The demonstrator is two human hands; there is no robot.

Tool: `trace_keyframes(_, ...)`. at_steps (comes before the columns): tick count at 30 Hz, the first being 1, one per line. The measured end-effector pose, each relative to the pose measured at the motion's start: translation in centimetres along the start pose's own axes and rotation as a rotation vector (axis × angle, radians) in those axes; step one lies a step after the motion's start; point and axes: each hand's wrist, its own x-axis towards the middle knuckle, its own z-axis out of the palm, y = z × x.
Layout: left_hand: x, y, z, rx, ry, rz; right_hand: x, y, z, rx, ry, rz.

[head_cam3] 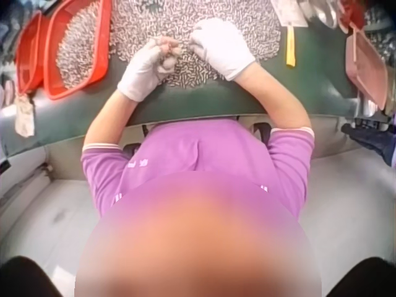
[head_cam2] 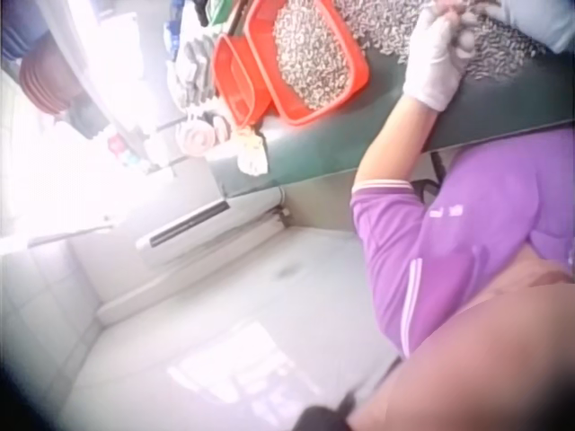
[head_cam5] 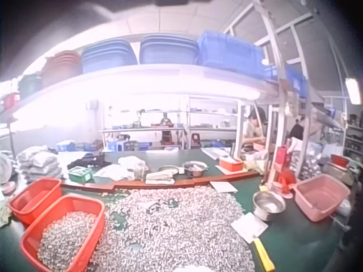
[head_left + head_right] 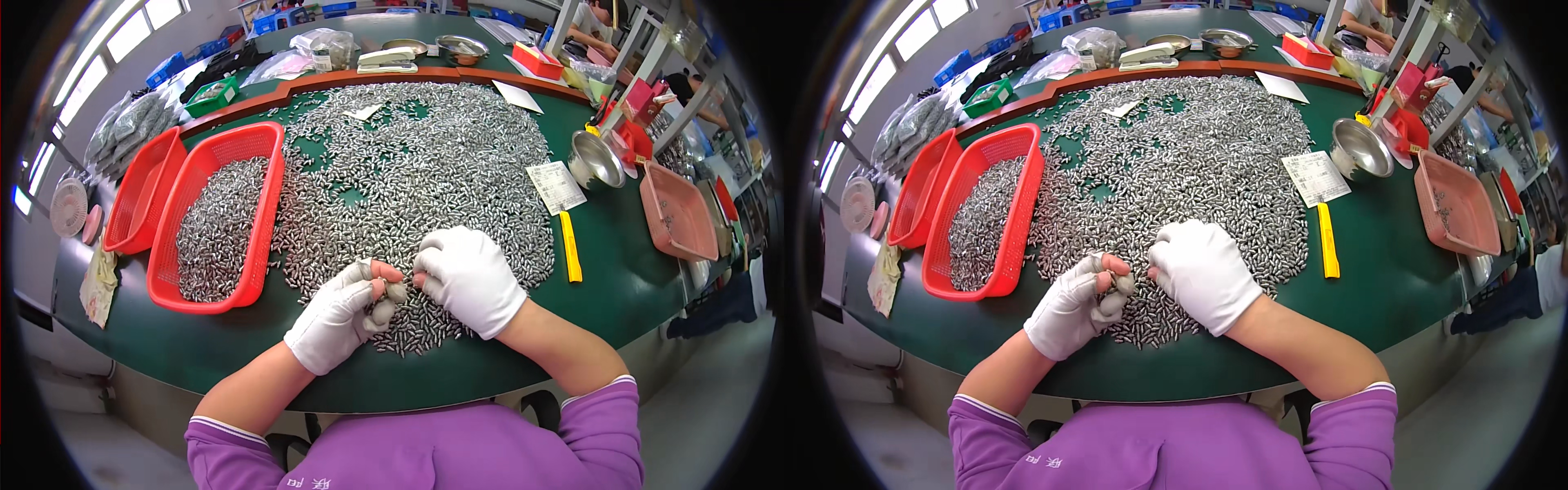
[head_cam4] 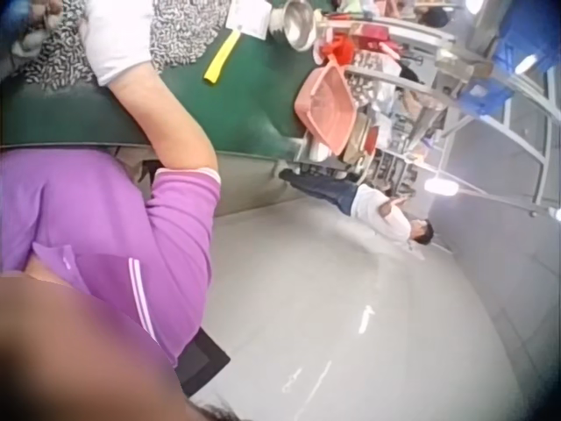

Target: Sorting and inspecting small metallic pins at an industrial workbench.

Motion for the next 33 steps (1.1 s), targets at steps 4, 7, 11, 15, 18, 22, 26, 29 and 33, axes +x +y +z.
trace_keyframes(4,0.1,0.0,-0.1,0.034,-0.048,-0.039,0.5,0.0,-1.4,0.176,0.270,-0.072)
trace_keyframes(7,0.0,-0.2,-0.2,0.063,-0.061,-0.045,0.8,-0.5,-2.4,0.355,0.321,-0.199)
trace_keyframes(11,-0.3,-0.2,0.8,0.051,0.013,-0.040,1.0,-1.2,-1.8,0.373,0.397,-0.267)
trace_keyframes(15,-0.3,-0.2,0.3,0.058,-0.050,-0.039,1.0,-1.4,-1.4,0.461,0.377,-0.296)
trace_keyframes(18,-0.3,-0.2,0.5,0.088,-0.010,0.008,0.7,-1.7,-0.9,0.554,0.386,-0.210)
trace_keyframes(22,-0.4,-0.2,0.9,0.111,0.072,0.049,0.7,-1.3,-1.3,0.566,0.342,-0.173)
trace_keyframes(26,-0.3,-0.2,0.8,0.123,0.059,0.044,0.8,-1.6,-1.2,0.496,0.385,-0.230)
trace_keyframes(29,-0.2,-0.3,0.7,0.127,0.029,0.041,0.7,-1.7,-0.7,0.546,0.437,-0.220)
trace_keyframes(33,-0.2,-0.3,0.6,0.146,0.061,0.028,0.7,-1.8,-2.1,0.416,0.427,-0.214)
